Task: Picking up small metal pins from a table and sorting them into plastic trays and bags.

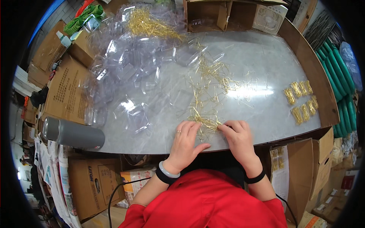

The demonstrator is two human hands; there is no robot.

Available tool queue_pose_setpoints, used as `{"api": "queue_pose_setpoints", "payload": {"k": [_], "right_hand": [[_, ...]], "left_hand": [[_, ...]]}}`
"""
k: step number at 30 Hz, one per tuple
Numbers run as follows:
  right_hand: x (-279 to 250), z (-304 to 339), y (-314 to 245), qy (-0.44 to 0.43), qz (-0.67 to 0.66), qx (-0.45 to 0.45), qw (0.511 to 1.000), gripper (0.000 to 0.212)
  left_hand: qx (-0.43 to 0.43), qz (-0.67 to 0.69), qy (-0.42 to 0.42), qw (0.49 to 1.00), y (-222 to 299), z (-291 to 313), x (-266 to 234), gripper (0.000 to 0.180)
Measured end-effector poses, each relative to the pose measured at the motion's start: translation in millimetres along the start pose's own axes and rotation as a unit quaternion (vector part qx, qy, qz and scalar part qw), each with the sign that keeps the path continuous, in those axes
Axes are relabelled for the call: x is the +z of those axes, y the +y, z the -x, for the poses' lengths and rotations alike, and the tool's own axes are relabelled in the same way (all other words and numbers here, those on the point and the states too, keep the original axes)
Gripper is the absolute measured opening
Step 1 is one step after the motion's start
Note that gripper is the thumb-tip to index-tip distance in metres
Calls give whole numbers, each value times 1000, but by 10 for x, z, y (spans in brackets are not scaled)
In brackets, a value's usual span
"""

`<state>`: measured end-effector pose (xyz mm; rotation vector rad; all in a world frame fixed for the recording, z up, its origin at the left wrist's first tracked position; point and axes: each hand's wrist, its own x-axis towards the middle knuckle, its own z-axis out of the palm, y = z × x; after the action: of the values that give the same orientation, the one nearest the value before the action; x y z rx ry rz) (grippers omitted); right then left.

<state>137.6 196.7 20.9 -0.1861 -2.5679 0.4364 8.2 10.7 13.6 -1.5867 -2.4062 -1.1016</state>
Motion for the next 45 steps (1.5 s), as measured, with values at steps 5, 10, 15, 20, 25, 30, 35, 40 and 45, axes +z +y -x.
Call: {"api": "queue_pose_setpoints", "payload": {"k": [5,10,15,20,25,30,35,40,45], "right_hand": [[174,-78,-216,6,-60,-10,998,36],[211,-47,-468,4,-191,4,982,34],[48,-67,-293,-5,-128,84,988,25],[30,-210,-157,-23,-2,131,991,38],[9,-371,-206,-77,-5,56,995,51],[-91,-343,-81,-177,-72,-60,980,38],[82,-249,-112,-133,-132,-113,976,35],[176,-191,-78,-10,-145,-24,989,36],[50,-447,-244,-101,12,-29,994,43]], "left_hand": [[-38,33,11,999,34,-3,14,80],[-21,1,2,1000,18,17,31,80],[4,7,-8,1000,18,-24,16,71],[65,-42,-48,996,13,-45,-18,65],[2,-5,8,1000,-17,47,73,77],[-23,-11,-3,1000,-20,25,22,88],[11,-39,-32,999,-27,-13,18,83],[29,-30,-19,999,-21,0,51,72],[60,-28,-24,998,-40,8,59,64]]}}
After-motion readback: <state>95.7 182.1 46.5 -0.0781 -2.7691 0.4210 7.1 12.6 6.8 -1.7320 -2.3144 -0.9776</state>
